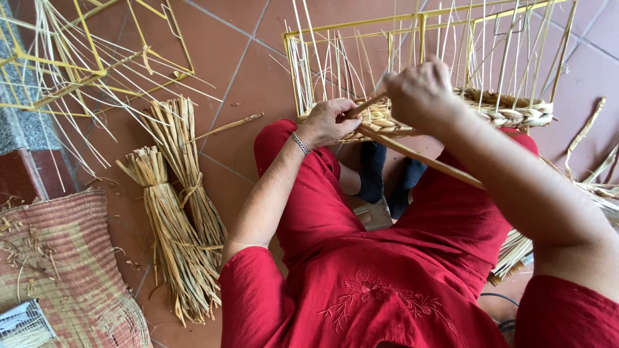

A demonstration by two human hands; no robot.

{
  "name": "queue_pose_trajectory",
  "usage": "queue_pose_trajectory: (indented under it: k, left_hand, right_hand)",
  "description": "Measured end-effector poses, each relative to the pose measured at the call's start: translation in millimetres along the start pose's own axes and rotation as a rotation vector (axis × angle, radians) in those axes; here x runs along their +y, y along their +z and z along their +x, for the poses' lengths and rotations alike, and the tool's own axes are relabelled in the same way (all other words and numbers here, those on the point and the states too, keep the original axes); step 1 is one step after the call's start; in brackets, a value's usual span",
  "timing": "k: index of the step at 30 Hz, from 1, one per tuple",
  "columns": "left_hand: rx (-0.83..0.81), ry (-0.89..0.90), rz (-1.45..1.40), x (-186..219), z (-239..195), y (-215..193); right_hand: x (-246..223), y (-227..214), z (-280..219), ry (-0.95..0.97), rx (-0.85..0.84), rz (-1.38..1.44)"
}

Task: The person weaves dried palm leaves into a rectangular basket frame, interlacing the leaves through the vertical supports. They occasionally reach for additional palm leaves from a bundle on the floor to continue the weaving process.

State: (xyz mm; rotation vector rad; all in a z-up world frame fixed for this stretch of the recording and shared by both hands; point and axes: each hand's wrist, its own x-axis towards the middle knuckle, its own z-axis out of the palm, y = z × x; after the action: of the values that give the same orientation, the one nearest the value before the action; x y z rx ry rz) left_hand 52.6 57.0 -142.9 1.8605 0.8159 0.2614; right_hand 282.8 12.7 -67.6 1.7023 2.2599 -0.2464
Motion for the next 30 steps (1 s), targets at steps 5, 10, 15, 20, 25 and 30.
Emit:
queue_pose_trajectory:
  k: [5,10,15,20,25,30]
  left_hand:
    - [0.03,0.031,0.349,-7.4,13.0,13.5]
    - [0.219,0.09,0.233,-18.1,8.4,29.2]
    - [0.386,0.414,0.379,-27.5,-7.9,39.8]
    - [0.319,0.435,0.439,-20.3,-16.9,35.8]
    - [0.412,0.145,0.217,-7.3,-0.2,37.0]
    - [0.458,0.094,0.356,-7.2,17.4,53.4]
  right_hand:
    - [45.0,29.8,11.6,0.183,-0.468,0.838]
    - [31.2,57.5,-16.7,0.174,-0.173,0.6]
    - [-16.7,74.2,-35.3,0.228,0.353,0.486]
    - [-23.5,81.6,-34.2,0.257,0.463,0.564]
    - [-32.1,79.1,-54.0,0.292,0.427,0.678]
    - [-33.8,51.4,-79.6,0.158,0.713,0.566]
